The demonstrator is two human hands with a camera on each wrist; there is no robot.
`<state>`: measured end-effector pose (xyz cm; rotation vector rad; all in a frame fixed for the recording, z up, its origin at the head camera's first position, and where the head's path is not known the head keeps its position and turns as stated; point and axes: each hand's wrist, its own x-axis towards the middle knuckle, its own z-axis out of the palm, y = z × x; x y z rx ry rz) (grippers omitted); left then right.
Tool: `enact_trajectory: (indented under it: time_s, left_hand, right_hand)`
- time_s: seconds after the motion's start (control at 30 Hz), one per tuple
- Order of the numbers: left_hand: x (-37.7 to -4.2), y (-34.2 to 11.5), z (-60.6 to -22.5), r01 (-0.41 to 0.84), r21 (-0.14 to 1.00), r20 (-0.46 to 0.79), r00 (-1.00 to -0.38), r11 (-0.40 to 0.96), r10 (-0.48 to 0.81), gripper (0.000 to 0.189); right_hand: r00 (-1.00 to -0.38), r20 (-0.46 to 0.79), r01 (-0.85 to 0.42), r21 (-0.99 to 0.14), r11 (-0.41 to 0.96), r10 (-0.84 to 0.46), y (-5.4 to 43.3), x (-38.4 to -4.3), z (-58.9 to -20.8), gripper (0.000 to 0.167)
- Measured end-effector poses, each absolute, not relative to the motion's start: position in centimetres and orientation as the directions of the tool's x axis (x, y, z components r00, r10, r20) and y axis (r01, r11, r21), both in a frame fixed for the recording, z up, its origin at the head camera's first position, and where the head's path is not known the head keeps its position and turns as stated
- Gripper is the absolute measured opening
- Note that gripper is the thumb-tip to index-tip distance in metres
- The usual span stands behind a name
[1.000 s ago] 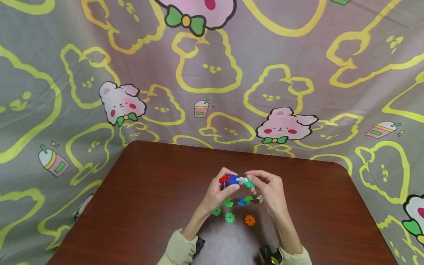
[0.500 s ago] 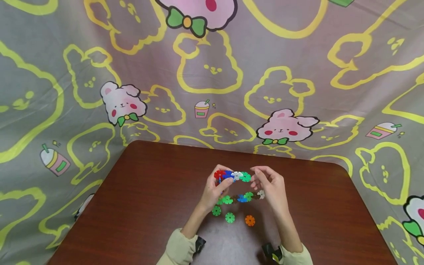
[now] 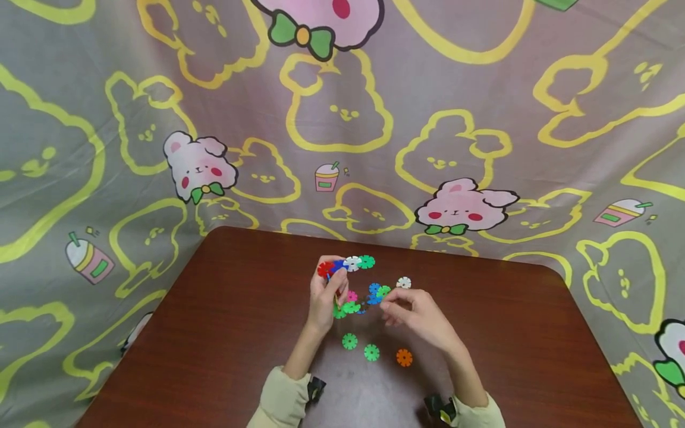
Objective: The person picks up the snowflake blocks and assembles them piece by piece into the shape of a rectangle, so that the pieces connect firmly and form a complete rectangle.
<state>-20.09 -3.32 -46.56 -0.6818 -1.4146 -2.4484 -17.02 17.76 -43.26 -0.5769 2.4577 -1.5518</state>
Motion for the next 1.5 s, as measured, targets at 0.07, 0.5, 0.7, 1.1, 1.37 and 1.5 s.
enact_trajectory:
  time_s: [0.07,0.5,0.7,1.1,1.37,1.5]
  left_hand:
    - [-20.2,-3.6,-46.5,0.437,0.742,0.503,-0.864,-0.508,-0.008,0.013]
    - [-20.5,-4.5,-46.2,0.457,0.713,0.514,-0.857,-0.532,-0.047,0.012]
    - [-20.5,-4.4,-46.0,0.438,0.722,0.506,-0.862,-0.535,-0.024,0.013]
    - [-20.4,-4.3,-46.2,0.443,0.727,0.514,-0.858,-0.524,-0.012,0.014]
    - [-20.3,-4.2,-46.2,0.435,0.729,0.514,-0.858,-0.528,0.003,0.014]
    - [-20.3,-4.2,-46.2,0.428,0.737,0.507,-0.862,-0.524,0.01,0.015]
  right_hand:
    - [-0.865,0.019,-0.276,-0.852,0.444,-0.502,17.1,-17.2,-43.9,0.011]
    - [-0.71,-0.107,-0.609,-0.403,0.683,-0.696,12.1,-16.4,-49.5,0.043]
    - [-0.719,0.018,-0.65,-0.37,0.664,-0.695,12.2,-16.9,-50.9,0.032]
    - [-0.695,-0.029,-0.607,-0.511,0.609,-0.718,11.7,-17.5,-51.7,0.032]
    - [-0.838,0.019,-0.491,-0.463,0.738,-0.545,13.5,-18.6,-51.1,0.026]
    - [-0.875,0.033,-0.416,-0.563,0.714,-0.483,15.8,-19.1,-49.0,0.019]
